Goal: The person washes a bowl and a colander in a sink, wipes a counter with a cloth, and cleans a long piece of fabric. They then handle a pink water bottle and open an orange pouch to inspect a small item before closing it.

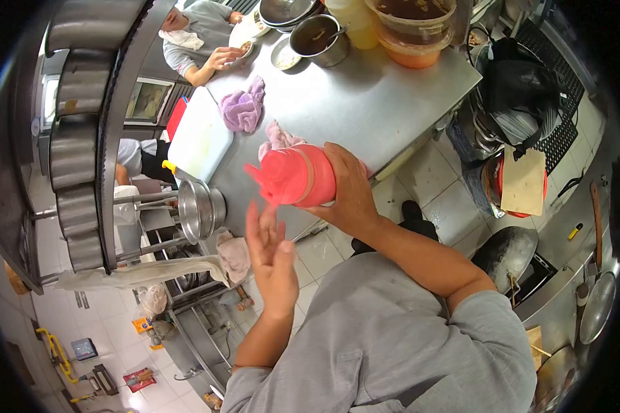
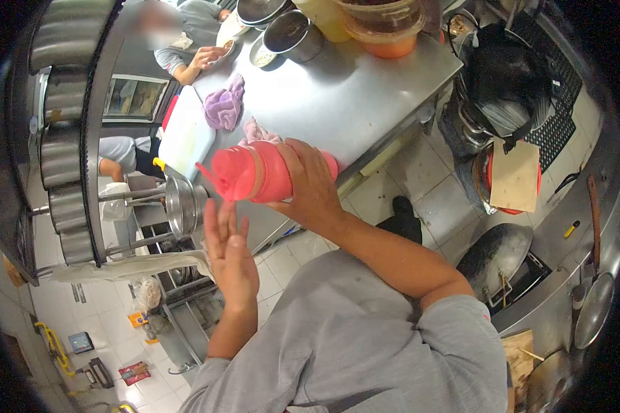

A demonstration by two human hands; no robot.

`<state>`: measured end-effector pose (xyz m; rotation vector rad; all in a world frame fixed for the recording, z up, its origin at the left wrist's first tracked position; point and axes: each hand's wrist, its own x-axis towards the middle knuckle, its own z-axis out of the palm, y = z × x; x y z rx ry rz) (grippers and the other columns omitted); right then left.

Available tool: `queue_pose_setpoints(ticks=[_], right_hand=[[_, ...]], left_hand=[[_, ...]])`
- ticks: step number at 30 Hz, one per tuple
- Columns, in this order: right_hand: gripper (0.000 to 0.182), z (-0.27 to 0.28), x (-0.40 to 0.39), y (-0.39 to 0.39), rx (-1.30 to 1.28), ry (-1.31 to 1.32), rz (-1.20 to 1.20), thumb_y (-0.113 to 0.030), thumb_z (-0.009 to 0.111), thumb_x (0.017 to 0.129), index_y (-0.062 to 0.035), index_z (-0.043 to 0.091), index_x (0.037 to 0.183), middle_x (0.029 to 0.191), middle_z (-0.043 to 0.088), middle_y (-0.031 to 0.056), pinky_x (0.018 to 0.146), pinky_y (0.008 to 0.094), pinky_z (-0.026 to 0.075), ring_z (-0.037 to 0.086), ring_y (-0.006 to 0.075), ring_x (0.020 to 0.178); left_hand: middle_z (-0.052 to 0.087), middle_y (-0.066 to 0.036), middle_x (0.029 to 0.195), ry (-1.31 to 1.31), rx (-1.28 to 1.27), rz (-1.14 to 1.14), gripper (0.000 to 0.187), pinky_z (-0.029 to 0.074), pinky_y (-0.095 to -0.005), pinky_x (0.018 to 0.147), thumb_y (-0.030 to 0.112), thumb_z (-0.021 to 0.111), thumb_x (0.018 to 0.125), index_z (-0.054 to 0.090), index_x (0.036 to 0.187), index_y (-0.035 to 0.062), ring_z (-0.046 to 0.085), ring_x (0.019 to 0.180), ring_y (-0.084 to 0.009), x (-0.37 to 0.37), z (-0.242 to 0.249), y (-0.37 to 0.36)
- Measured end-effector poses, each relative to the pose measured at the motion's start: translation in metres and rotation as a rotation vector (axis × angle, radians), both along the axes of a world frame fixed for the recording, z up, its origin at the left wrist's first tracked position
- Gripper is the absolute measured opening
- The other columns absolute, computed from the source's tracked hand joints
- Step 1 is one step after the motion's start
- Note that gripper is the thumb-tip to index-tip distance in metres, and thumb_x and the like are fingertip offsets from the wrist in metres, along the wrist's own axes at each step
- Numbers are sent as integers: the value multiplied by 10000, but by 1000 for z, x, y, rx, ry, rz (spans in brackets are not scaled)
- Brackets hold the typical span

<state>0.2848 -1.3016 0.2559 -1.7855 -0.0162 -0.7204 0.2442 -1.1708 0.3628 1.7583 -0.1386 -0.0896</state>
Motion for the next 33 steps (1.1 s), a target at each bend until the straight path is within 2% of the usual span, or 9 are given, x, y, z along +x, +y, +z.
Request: queue_pose_setpoints(ticks=[6,10,13,16,19,22,25,28,33], right_hand=[[957,1,2,-3,-13,6,31,-244,852,583,-43,308,1345,1279,408,195,976,481,370,435,389,1170],[929,-3,5,-1,-6,26,25,-334,856,596,31,367,1296,1287,451,231,1003,455,360,447,383,1191],[934,2,3,-2,1,2,12,-249,856,579,-36,340,1328,1258,439,192,966,465,385,455,378,1155],[912,0,4,-2,1,15,12,-331,860,583,36,393,1276,1265,480,221,1000,449,365,474,377,1166],[906,3,3,-4,14,43,11,-327,861,579,26,399,1274,1267,481,212,993,448,367,474,373,1168],[891,2,4,-4,34,41,36,-325,859,581,11,406,1272,1258,489,201,987,449,368,475,372,1168],[893,-1,5,-4,37,47,51,-325,855,585,-1,398,1280,1262,482,195,991,449,361,467,370,1177],[903,0,4,-5,13,7,33,-320,853,587,-4,384,1290,1274,468,196,999,452,351,457,366,1189],[917,2,6,-6,3,13,52,-323,858,575,-1,378,1288,1275,463,200,1002,452,350,457,365,1186]], left_hand=[[383,-137,1410,99,-154,64,594,273,-444,1054,402,430,973,275,1414,36,340,1323,-253,37,1,26],[377,-143,1418,29,-123,63,669,240,-439,1077,533,323,968,329,1392,15,309,1338,-248,75,4,13],[347,-143,1444,63,-152,-72,772,209,-428,1102,622,256,940,342,1390,1,289,1351,-250,103,1,7],[319,-141,1465,50,-181,-160,871,194,-408,1118,693,218,900,333,1397,-12,274,1361,-251,107,1,-13],[296,-140,1481,114,-253,-344,944,187,-393,1123,742,195,861,300,1412,-17,252,1379,-251,100,-4,-18],[279,-170,1481,123,-270,-209,980,179,-410,1137,767,224,835,263,1426,-13,247,1384,-267,88,-2,-18],[291,-151,1481,27,-142,-190,976,169,-429,1133,775,235,827,253,1437,14,258,1380,-262,75,-14,0],[328,-132,1462,-3,-191,-172,922,171,-460,1123,756,239,847,308,1416,35,290,1363,-247,56,-14,11],[387,-147,1404,59,-248,-21,885,190,-478,1105,723,210,880,369,1360,-4,329,1321,-248,50,-20,42]])
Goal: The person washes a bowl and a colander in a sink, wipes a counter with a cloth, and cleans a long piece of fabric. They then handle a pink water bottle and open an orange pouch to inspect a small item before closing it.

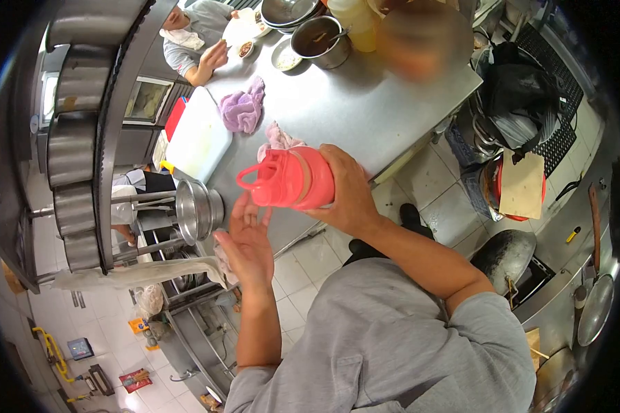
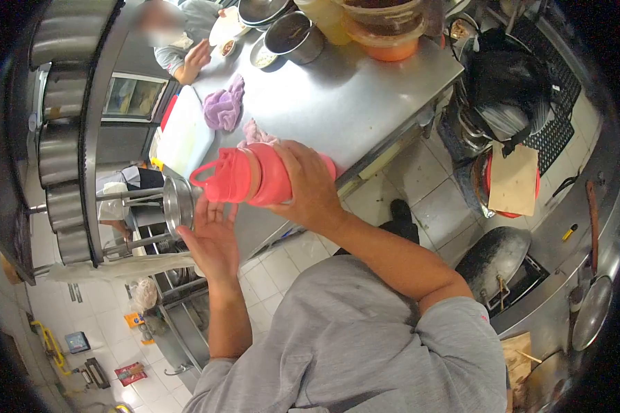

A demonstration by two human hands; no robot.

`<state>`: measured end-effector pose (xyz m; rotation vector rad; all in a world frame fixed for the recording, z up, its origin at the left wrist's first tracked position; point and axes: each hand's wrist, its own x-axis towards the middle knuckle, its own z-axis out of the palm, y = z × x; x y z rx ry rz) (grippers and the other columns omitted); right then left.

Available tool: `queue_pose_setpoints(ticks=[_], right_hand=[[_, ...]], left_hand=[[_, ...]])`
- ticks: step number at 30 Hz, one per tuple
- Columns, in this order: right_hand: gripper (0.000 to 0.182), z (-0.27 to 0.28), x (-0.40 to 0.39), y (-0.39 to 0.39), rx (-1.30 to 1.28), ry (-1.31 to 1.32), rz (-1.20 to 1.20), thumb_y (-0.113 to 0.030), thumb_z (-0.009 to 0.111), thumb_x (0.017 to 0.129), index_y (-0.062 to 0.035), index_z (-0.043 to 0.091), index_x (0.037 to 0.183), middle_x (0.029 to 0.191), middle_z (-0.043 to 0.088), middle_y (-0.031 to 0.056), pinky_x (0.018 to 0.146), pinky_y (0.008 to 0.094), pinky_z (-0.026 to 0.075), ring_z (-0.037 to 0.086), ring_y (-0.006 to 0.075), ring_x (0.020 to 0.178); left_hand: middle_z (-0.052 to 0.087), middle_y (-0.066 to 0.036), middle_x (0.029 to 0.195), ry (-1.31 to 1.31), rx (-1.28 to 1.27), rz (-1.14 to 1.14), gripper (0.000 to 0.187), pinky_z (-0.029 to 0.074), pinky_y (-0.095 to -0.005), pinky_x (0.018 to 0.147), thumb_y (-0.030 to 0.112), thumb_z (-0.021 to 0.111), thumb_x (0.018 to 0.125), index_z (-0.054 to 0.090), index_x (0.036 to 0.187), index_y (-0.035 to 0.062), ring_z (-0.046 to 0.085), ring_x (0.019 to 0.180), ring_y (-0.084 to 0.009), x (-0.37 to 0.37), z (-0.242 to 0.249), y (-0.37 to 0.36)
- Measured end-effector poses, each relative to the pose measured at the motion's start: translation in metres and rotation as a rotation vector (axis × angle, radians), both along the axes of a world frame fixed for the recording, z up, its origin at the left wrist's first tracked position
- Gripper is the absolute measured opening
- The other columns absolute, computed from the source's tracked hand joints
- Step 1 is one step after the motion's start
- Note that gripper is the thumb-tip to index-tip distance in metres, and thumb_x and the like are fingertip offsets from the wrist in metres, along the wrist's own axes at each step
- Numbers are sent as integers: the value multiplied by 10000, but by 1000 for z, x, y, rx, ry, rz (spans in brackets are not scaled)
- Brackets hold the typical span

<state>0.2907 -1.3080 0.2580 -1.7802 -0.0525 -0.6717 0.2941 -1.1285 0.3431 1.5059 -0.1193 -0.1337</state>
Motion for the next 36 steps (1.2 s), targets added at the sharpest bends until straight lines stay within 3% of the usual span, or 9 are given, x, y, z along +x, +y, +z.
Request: queue_pose_setpoints(ticks=[4,7,13,16,22,28,31,36], right_hand=[[908,0,2,1,18,25,13,-327,864,571,7,390,1271,1252,481,204,984,446,374,477,369,1160],[924,2,-1,1,28,32,30,-264,851,592,-40,341,1329,1271,442,190,994,468,366,443,372,1186],[939,4,-1,2,16,25,11,-264,860,580,-37,343,1330,1269,448,181,981,465,381,453,361,1181],[939,2,-1,1,18,32,10,-258,864,572,-38,349,1326,1264,452,178,973,459,390,460,358,1176],[941,1,-1,2,5,-12,-17,-261,864,572,-43,345,1326,1256,456,180,970,456,395,462,359,1172],[903,0,0,2,1,-21,-22,-310,861,583,-2,385,1286,1271,477,203,983,449,377,484,368,1163],[924,0,0,2,20,-32,6,-261,855,588,-35,342,1322,1253,458,186,991,470,369,452,371,1179],[891,3,1,0,31,31,23,-313,859,577,4,400,1272,1257,487,201,991,438,373,481,364,1163]], left_hand=[[410,-160,1384,-6,-31,86,872,208,-467,1096,718,214,884,393,1342,-2,349,1301,-247,16,11,-9],[418,-163,1377,-13,-52,38,859,230,-460,1090,705,206,894,391,1347,-1,338,1312,-249,34,14,-13],[349,-213,1423,-37,-25,-76,879,266,-439,1093,716,205,881,362,1381,11,299,1343,-302,66,27,-46],[392,-179,1405,6,-99,-148,894,302,-402,1071,717,150,884,347,1392,7,341,1322,-265,65,27,-56],[314,-200,1456,-16,47,-275,1009,249,-420,1106,783,210,822,287,1412,-31,301,1353,-293,49,17,-52],[304,-159,1475,-44,79,-200,1014,141,-409,1137,788,194,815,256,1431,-15,255,1377,-262,29,9,-32],[327,-173,1457,-48,21,-124,989,158,-425,1129,775,204,829,246,1434,-6,268,1370,-269,19,8,-28],[375,-184,1415,-22,-45,-31,917,193,-435,1113,740,214,860,275,1421,17,316,1341,-276,20,11,-22]])
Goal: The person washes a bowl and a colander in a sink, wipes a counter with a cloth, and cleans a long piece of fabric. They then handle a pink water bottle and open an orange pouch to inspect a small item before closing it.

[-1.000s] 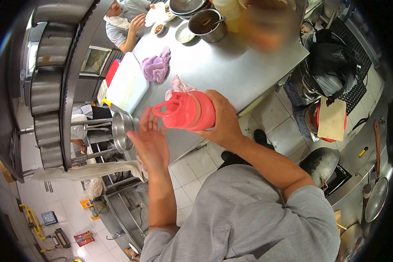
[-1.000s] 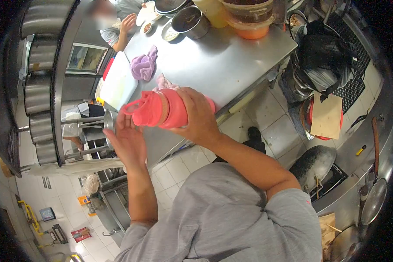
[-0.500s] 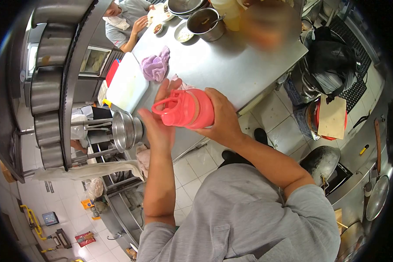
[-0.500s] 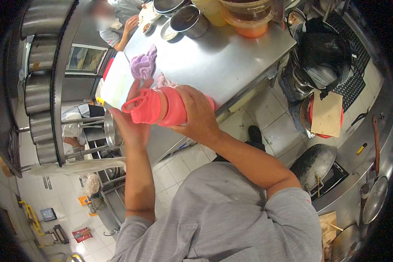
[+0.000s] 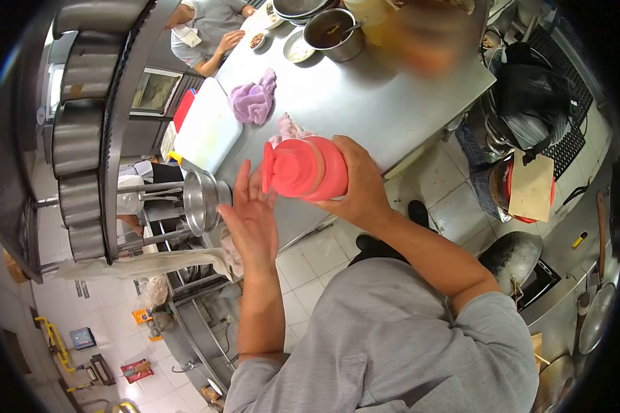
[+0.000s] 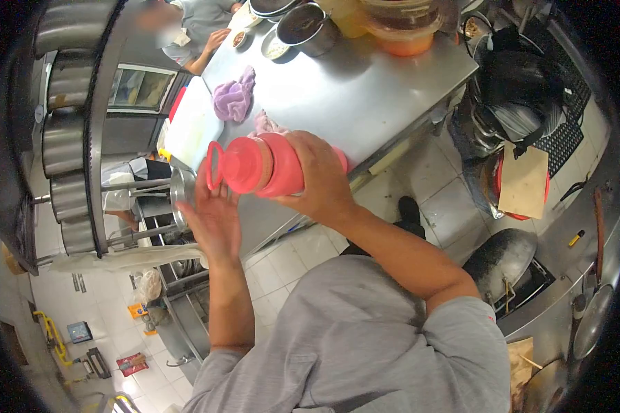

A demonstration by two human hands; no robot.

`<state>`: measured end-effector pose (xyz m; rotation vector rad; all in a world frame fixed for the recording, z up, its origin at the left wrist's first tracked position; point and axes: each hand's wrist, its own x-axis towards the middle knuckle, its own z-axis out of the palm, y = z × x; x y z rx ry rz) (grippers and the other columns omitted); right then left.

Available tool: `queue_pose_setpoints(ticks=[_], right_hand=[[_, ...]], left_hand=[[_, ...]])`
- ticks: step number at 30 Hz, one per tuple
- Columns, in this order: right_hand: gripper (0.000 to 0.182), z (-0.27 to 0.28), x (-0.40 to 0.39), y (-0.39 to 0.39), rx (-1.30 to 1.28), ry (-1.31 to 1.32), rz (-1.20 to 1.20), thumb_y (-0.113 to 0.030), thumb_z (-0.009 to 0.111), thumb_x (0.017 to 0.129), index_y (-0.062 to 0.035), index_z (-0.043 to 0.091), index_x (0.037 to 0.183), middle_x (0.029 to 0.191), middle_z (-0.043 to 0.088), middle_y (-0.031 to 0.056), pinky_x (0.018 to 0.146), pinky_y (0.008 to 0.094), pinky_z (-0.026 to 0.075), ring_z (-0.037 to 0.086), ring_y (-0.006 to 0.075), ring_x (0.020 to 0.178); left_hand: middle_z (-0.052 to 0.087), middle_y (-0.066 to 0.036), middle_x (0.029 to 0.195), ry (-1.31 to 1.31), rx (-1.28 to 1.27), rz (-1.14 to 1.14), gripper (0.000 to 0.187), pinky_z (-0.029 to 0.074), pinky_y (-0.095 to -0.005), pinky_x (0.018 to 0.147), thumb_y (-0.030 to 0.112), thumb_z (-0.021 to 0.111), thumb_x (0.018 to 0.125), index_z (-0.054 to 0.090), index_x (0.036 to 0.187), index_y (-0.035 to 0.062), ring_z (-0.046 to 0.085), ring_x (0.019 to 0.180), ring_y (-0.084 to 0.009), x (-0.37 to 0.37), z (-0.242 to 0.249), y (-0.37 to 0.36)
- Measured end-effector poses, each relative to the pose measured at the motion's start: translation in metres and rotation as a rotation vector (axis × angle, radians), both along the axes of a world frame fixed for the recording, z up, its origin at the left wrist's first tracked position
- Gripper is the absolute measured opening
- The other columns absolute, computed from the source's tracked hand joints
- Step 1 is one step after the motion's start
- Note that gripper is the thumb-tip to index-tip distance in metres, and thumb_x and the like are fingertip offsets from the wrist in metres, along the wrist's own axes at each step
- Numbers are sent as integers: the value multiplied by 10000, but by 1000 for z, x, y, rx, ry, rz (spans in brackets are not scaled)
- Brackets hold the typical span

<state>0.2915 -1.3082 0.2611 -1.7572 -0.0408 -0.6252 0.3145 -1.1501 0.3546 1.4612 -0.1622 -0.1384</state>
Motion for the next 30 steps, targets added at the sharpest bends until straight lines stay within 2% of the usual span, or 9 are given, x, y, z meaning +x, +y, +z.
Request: queue_pose_setpoints(ticks=[4,7,13,16,19,22,25,30], right_hand=[[890,-5,1,3,-14,-51,-36,-302,857,575,17,399,1269,1258,485,206,996,437,371,478,367,1164],[920,-2,-1,3,-17,-89,-52,-255,856,585,-44,341,1318,1260,466,176,970,471,391,468,368,1173],[913,1,-1,0,-18,-30,-22,-245,858,585,-42,344,1313,1260,468,172,966,464,395,477,367,1166],[910,4,-2,0,-18,-40,-34,-242,858,585,-43,349,1312,1255,472,172,966,461,396,481,363,1163],[905,4,-1,-1,-13,-32,-26,-241,858,582,-43,356,1308,1249,475,172,964,460,397,484,359,1159],[906,5,-1,-3,0,36,18,-242,858,581,-40,359,1309,1244,474,178,961,460,398,482,362,1158],[917,0,-1,0,-12,2,2,-244,857,584,-37,352,1320,1245,469,188,962,464,396,477,370,1159],[936,-3,-1,0,-24,-82,-29,-241,853,586,-29,336,1337,1254,460,196,975,467,385,463,378,1168]], left_hand=[[329,-145,1463,-13,-40,-50,842,215,-449,1116,691,252,892,302,1424,41,287,1362,-255,13,3,-2],[322,-198,1452,-43,-32,-78,840,216,-459,1118,686,251,894,304,1421,35,272,1369,-292,24,7,-10],[326,-242,1432,-77,-18,-92,853,228,-463,1114,692,228,893,295,1420,25,263,1367,-357,44,16,-29],[365,-215,1419,-84,-30,-131,899,277,-413,1091,716,223,879,270,1423,2,336,1332,-314,44,17,-39],[356,-236,1417,-52,-13,-188,949,258,-458,1095,758,236,843,317,1402,-4,315,1343,-345,39,16,-42],[389,-222,1398,-103,151,-323,999,259,-456,1091,783,240,823,364,1362,-49,362,1315,-316,37,10,-30],[421,-205,1378,-75,131,-196,1006,271,-443,1083,779,236,827,400,1326,-80,394,1288,-289,25,8,-22],[419,-175,1389,-127,132,-136,843,291,-440,1068,678,350,879,399,1349,-20,418,1269,-277,5,1,11]])
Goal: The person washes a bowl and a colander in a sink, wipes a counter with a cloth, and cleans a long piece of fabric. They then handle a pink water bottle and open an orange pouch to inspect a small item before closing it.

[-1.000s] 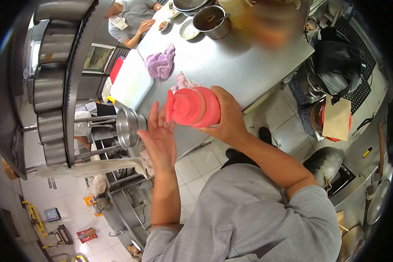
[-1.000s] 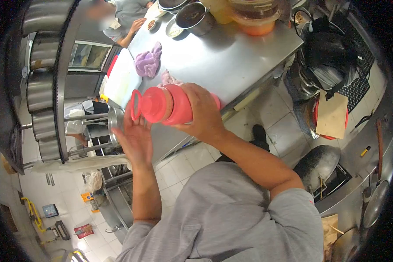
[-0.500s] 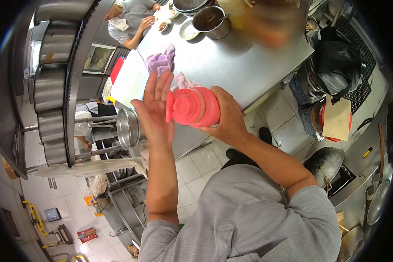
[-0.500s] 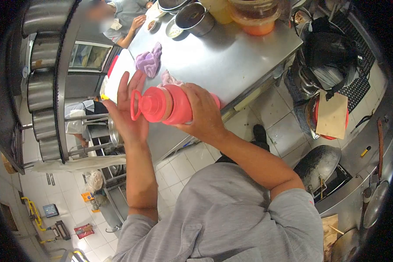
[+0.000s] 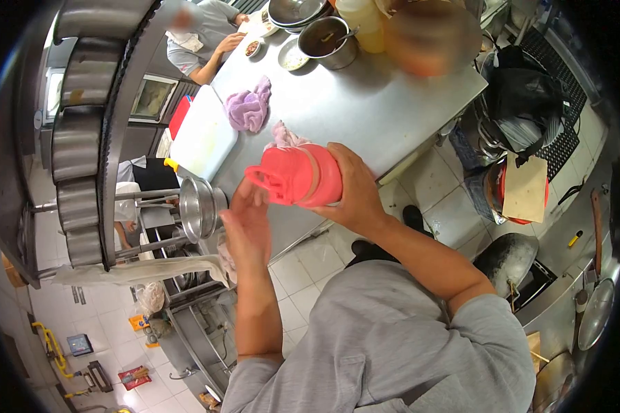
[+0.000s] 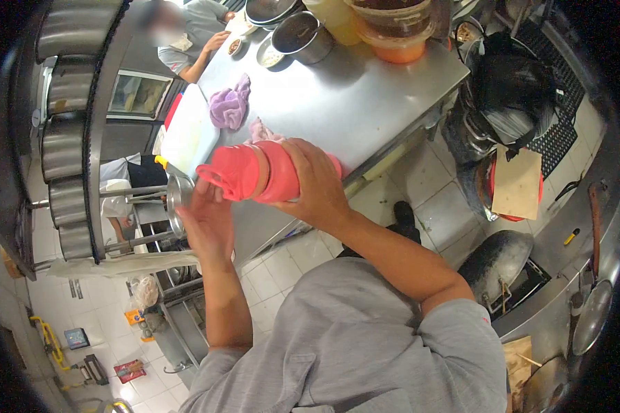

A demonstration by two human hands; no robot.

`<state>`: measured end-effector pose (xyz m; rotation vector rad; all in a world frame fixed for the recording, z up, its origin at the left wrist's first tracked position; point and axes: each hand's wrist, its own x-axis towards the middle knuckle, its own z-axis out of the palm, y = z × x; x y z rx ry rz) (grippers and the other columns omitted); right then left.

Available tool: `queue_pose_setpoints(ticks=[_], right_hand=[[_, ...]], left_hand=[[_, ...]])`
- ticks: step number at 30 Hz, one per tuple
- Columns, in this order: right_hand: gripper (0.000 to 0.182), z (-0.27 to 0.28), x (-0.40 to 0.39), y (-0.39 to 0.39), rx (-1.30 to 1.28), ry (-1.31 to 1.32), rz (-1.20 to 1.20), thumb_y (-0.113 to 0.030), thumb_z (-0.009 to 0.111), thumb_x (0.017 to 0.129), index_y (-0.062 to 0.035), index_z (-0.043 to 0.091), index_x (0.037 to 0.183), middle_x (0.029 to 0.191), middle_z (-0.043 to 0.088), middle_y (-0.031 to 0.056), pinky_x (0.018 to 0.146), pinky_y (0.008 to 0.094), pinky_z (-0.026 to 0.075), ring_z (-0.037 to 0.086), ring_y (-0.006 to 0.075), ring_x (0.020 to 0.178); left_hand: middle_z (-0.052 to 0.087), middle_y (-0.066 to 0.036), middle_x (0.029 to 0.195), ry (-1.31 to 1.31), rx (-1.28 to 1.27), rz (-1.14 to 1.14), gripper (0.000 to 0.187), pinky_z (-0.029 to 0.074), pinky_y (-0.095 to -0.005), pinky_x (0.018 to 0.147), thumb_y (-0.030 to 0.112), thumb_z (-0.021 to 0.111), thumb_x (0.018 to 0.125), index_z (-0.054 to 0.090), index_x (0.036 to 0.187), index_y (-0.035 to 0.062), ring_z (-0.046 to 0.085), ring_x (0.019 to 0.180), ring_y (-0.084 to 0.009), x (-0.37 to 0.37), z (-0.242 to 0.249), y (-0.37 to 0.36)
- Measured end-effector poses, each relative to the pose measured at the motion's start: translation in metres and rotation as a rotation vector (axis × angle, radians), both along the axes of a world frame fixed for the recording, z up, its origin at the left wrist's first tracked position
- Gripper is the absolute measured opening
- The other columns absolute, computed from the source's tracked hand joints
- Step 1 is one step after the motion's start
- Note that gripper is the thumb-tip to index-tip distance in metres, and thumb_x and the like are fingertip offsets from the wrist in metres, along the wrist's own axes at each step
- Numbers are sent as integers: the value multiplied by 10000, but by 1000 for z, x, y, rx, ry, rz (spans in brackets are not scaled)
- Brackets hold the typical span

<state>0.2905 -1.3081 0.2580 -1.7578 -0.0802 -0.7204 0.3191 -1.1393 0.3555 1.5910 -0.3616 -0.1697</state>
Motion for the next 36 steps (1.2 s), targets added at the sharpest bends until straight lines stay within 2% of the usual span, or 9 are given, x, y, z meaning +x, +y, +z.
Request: queue_pose_setpoints(ticks=[4,6,10,13,19,25,28,34,36], right_hand=[[947,-2,2,0,3,7,21,-240,854,579,-30,333,1341,1264,456,197,989,464,376,451,379,1181],[951,-3,4,1,10,27,37,-244,855,573,-30,336,1341,1271,454,196,995,462,373,448,378,1185],[956,0,11,-3,39,93,129,-250,859,561,-29,344,1335,1279,453,191,1005,460,367,443,373,1193],[954,1,11,-4,24,125,125,-252,861,557,-27,350,1331,1283,453,188,1010,453,362,442,363,1199],[946,1,9,-2,34,56,78,-257,861,558,-26,358,1325,1287,451,190,1005,447,364,444,362,1197],[922,2,13,-9,27,81,141,-290,847,580,-14,367,1317,1283,457,198,994,454,368,455,370,1178],[926,1,15,-12,20,94,125,-279,869,554,-5,389,1297,1284,474,197,1008,426,378,464,362,1189],[937,17,16,-21,47,143,239,-286,859,566,-7,369,1314,1320,436,200,1021,434,362,436,367,1213],[936,11,17,-19,47,124,219,-282,858,567,-4,367,1313,1313,439,199,1020,435,363,437,365,1210]], left_hand=[[433,-182,1378,-50,78,62,746,290,-455,1079,538,510,894,380,1360,-30,364,1321,-288,-3,2,11],[399,-187,1403,-68,71,44,742,295,-460,1078,456,585,869,345,1383,-21,348,1331,-303,1,7,8],[309,-196,1460,-129,81,-10,833,284,-470,1088,356,685,803,264,1430,5,323,1346,-328,18,12,-5],[261,-199,1484,-122,-13,-15,906,285,-460,1090,321,722,762,215,1453,28,315,1352,-329,30,16,-23],[294,-190,1473,-44,-60,-169,924,298,-426,1089,238,733,735,199,1461,33,322,1351,-313,38,8,-41],[375,-175,1427,-25,85,-25,826,313,-426,1080,148,696,768,244,1445,12,346,1336,-273,14,16,-37],[365,-162,1433,-20,126,21,811,319,-425,1076,134,690,773,250,1443,9,354,1327,-262,-2,16,-28],[268,-137,1486,-71,159,79,853,313,-421,1079,91,697,749,223,1456,32,347,1331,-263,0,19,-24],[241,-129,1501,-61,160,-12,907,307,-422,1085,77,711,728,184,1465,39,335,1339,-267,7,20,-27]])
